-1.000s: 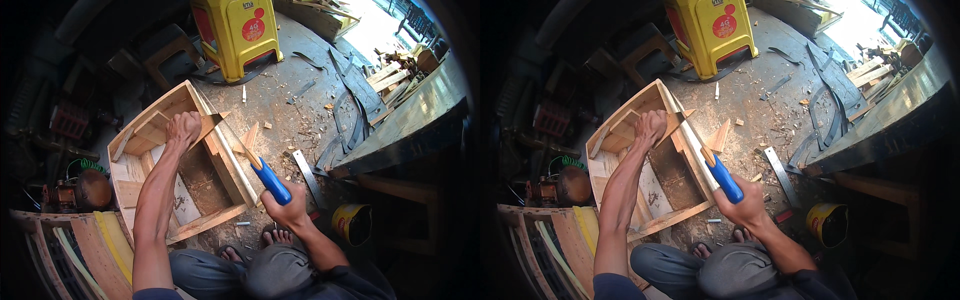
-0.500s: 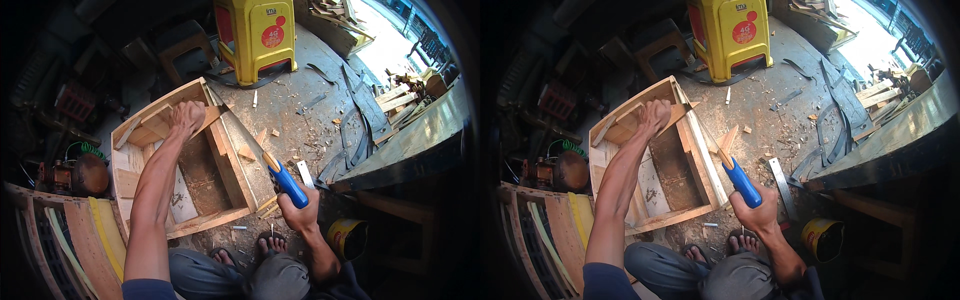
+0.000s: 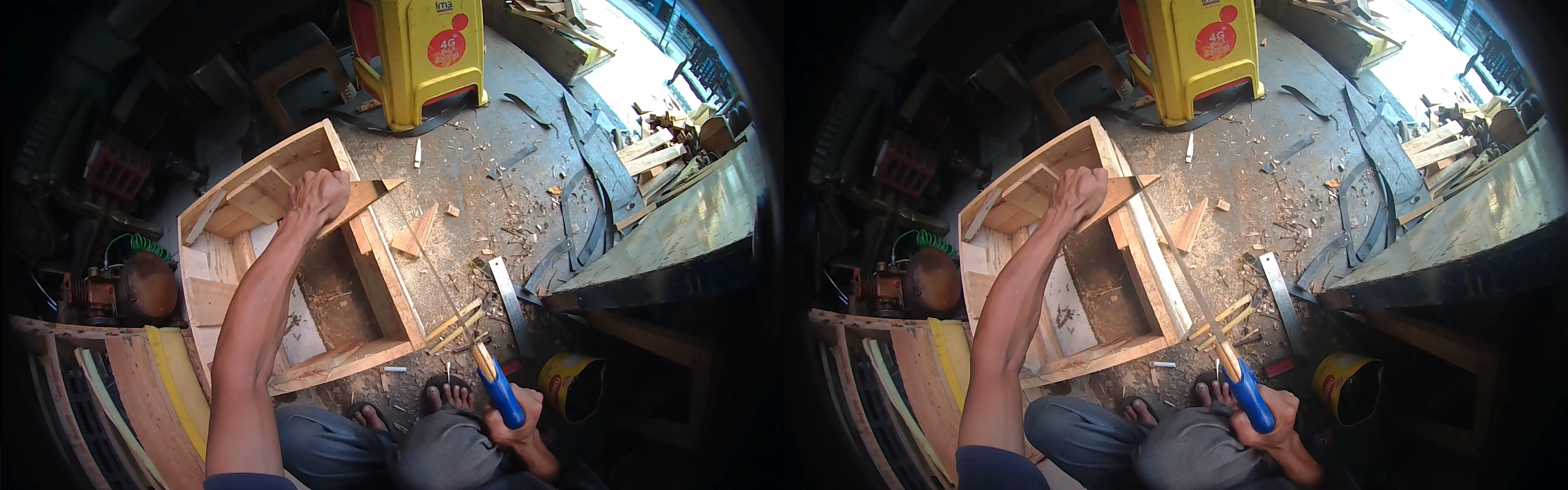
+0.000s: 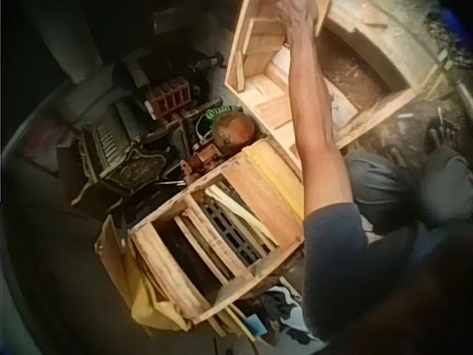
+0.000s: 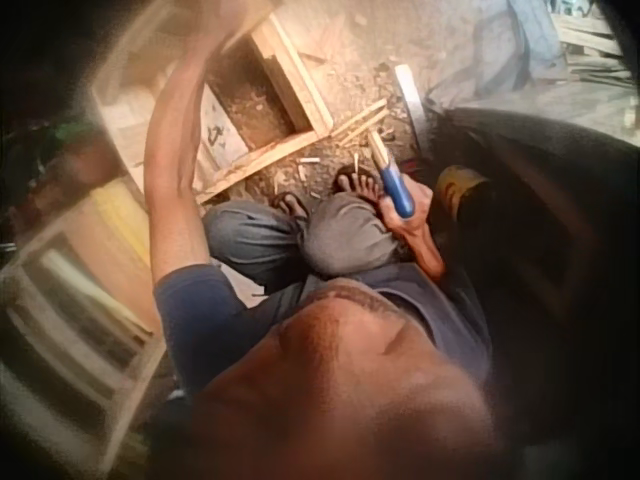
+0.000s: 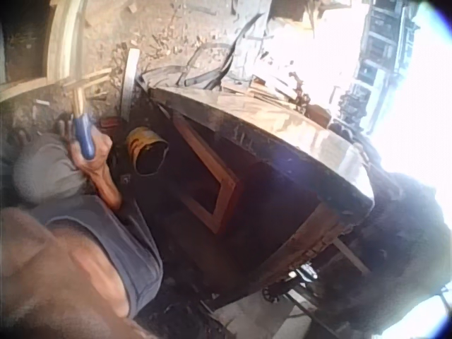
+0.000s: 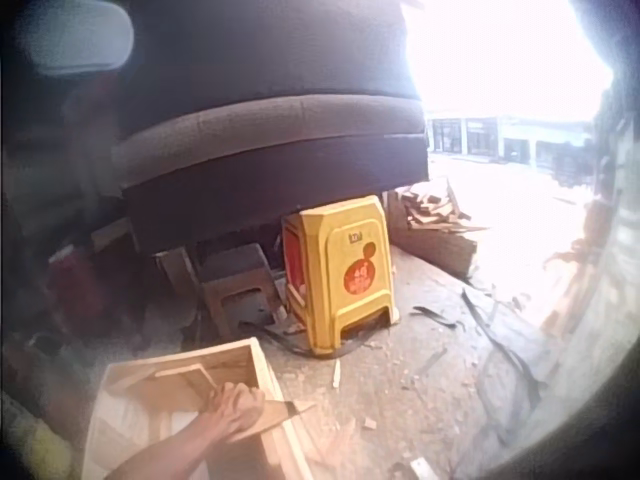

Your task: The person assembles a wooden box by fitting wooden planks together and securing them with nails using a hammer. They adjust the planks and hammer nails into place to form the box structure.

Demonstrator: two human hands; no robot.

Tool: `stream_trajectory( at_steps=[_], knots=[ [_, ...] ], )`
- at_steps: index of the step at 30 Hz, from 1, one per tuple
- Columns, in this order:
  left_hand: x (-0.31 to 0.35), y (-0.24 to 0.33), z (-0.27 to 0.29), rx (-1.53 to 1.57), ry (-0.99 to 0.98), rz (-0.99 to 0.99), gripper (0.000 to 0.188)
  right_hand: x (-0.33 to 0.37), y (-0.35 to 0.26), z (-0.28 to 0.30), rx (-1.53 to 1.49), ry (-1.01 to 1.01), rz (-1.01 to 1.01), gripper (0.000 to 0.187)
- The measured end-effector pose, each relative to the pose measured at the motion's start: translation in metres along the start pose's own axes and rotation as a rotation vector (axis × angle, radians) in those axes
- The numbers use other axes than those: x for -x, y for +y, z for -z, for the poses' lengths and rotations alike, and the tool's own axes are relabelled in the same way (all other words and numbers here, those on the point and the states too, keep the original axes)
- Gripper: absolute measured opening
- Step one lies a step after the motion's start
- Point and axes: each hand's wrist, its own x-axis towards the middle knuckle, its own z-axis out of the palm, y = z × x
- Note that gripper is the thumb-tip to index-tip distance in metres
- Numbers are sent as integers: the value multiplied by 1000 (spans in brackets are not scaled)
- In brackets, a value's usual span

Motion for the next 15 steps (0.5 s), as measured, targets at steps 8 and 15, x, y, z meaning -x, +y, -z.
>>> stream_trajectory(
  at_steps=[8,15],
  knots=[
    [2,-2,-3,-98,66,-97,54,-110,-25,-52,-108,49,-96,25],
    [10,-8,-5,-54,78,-34,55,-44,-31,-18,-115,-6,-63,14]
  ],
)
